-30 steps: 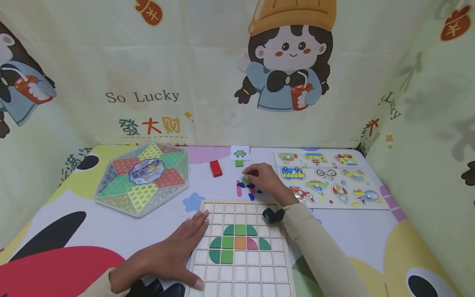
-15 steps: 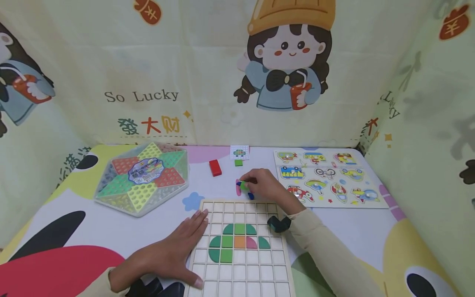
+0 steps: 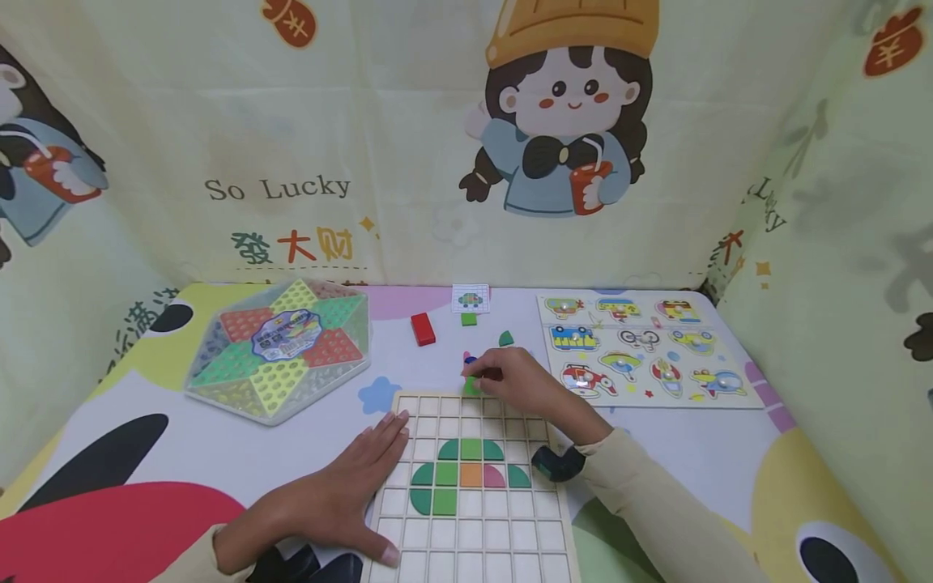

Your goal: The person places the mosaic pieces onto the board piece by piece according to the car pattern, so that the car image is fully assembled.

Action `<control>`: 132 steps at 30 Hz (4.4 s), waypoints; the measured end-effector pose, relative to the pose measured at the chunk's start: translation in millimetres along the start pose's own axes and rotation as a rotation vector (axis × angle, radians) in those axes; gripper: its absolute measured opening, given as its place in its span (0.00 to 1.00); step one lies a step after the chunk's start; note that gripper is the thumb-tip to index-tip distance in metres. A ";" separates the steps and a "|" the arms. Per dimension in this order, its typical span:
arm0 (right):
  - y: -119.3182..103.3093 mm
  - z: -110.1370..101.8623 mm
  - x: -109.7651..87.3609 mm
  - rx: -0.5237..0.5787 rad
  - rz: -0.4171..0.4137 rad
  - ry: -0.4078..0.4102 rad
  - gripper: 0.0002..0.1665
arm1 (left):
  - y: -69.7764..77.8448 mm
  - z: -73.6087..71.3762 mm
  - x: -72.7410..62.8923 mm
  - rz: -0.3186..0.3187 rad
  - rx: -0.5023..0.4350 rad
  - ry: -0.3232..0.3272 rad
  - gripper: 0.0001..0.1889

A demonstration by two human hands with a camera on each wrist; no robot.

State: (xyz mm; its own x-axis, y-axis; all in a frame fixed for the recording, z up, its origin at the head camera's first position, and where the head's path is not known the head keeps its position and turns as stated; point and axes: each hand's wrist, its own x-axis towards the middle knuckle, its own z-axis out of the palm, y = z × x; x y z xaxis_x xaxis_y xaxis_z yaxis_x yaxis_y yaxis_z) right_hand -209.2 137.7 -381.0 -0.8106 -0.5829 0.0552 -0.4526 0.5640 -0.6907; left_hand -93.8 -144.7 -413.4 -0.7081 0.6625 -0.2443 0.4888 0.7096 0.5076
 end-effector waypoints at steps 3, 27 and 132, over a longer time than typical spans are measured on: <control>-1.5 1.8 -7.9 0.029 -0.015 -0.020 0.11 | 0.7 -0.2 0.4 0.001 -0.003 -0.001 0.67; -16.6 17.1 -50.3 0.116 -0.063 -0.194 0.10 | 0.8 0.7 -0.6 0.001 -0.003 0.014 0.67; 42.6 -1.5 95.1 0.018 0.330 0.252 0.14 | -1.1 2.3 -3.1 0.033 -0.009 0.043 0.66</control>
State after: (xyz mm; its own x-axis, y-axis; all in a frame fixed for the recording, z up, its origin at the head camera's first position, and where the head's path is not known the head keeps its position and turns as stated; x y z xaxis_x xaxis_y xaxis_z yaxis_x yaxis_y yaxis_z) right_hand -306.1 107.2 -404.1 -0.9777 -0.2100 0.0022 -0.1487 0.6848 -0.7134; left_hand -91.0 -147.0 -415.1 -0.7126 0.6749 -0.1918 0.5079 0.6848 0.5226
